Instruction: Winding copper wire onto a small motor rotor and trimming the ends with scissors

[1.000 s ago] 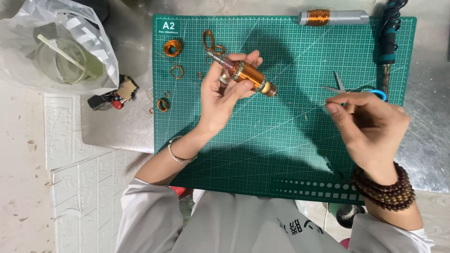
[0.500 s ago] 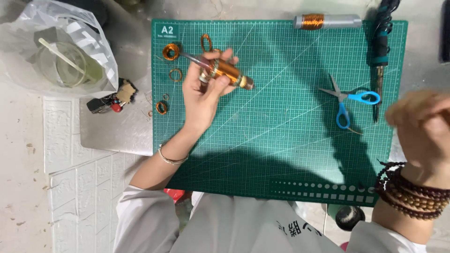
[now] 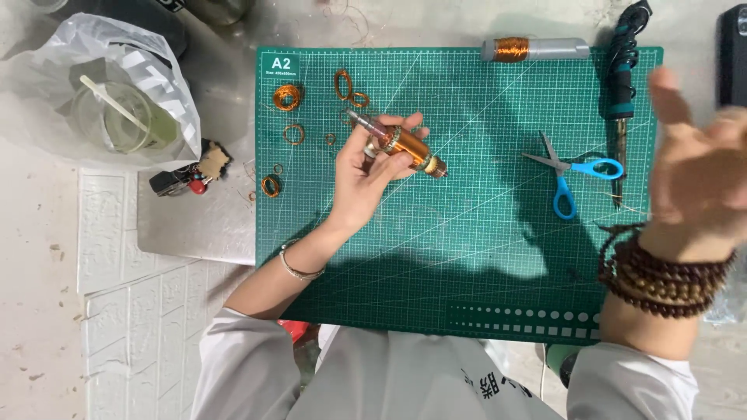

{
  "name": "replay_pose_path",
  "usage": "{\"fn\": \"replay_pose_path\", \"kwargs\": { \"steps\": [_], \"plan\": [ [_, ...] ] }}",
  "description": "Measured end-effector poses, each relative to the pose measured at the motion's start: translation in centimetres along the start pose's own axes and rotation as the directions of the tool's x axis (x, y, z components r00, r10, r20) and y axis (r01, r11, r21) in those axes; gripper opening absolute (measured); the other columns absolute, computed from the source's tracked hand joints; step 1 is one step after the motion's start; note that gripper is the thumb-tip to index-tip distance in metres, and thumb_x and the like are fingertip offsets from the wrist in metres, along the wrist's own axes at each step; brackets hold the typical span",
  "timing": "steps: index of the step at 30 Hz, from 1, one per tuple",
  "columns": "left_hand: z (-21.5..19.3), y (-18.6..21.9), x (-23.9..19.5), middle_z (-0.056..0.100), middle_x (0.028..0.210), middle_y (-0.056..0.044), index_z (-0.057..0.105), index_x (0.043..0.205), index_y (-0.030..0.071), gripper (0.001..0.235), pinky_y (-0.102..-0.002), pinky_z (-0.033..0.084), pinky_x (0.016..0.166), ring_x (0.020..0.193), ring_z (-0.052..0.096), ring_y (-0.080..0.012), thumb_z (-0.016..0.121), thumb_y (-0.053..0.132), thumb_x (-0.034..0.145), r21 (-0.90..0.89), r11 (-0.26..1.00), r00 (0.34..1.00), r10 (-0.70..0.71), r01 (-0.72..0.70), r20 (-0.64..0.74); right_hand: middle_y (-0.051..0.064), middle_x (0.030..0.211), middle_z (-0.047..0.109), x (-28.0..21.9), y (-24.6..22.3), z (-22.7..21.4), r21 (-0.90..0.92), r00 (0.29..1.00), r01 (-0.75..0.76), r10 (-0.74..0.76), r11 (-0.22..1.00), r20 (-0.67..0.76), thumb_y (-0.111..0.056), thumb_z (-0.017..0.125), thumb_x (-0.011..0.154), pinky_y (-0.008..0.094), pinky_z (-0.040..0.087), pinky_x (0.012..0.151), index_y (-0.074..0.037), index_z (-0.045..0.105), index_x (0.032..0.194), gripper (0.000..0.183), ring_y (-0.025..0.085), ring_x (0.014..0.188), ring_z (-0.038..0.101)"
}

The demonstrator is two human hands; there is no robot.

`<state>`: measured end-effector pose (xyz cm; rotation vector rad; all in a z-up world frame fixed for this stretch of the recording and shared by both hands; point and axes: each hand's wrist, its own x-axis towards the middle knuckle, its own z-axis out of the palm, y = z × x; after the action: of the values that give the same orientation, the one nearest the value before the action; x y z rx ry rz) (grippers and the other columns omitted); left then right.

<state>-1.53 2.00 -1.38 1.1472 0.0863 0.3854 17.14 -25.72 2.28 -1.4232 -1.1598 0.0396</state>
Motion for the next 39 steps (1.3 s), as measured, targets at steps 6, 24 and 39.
{"fn": "replay_pose_path", "kwargs": {
  "steps": [6, 24, 39],
  "plan": [
    [0.3, -0.3, 0.0, 0.051, 0.132, -0.018, 0.046, 0.123, 0.007, 0.032, -0.047, 0.058, 0.091, 0.121, 0.055, -0.0342, 0.059, 0.005, 0.094, -0.037, 0.999, 0.999, 0.005, -0.003, 0.04, -0.006, 0.083, 0.066, 1.9, 3.5, 2.7, 0.858, 0.978, -0.172, 0.191, 0.484, 0.088, -0.039, 0.037, 0.114, 0.062, 0.04, 0.12, -0.027, 0.052, 0.113, 0.019, 0.014, 0.093, 0.068],
    [-0.7, -1.2, 1.0, 0.058, 0.124, -0.016, 0.052, 0.114, 0.005, 0.032, -0.033, 0.051, 0.101, 0.118, 0.058, -0.0278, 0.067, 0.006, 0.086, 0.277, 0.958, 0.996, 0.048, -0.069, 0.081, 0.007, 0.051, 0.042, -0.4, -3.9, 8.2, 0.486, 0.49, -0.855, 0.592, 0.182, 0.64, -0.01, 0.036, 0.1, 0.021, 0.041, 0.018, -0.003, 0.047, 0.093, 0.015, 0.018, 0.033, 0.054],
    [-2.9, -4.0, 1.2, 0.066, 0.099, -0.007, 0.055, 0.112, 0.007, 0.046, -0.02, 0.053, 0.063, 0.072, 0.061, -0.011, 0.078, 0.018, 0.074, 0.669, 0.736, 0.989, -0.145, 0.105, 0.005, 0.003, 0.056, 0.045, -3.7, -7.2, 6.5, 0.458, 0.557, -0.823, 0.636, 0.337, 0.534, -0.006, 0.04, 0.098, 0.016, 0.033, 0.023, -0.001, 0.054, 0.087, 0.019, 0.008, 0.031, 0.04]
  ]
}}
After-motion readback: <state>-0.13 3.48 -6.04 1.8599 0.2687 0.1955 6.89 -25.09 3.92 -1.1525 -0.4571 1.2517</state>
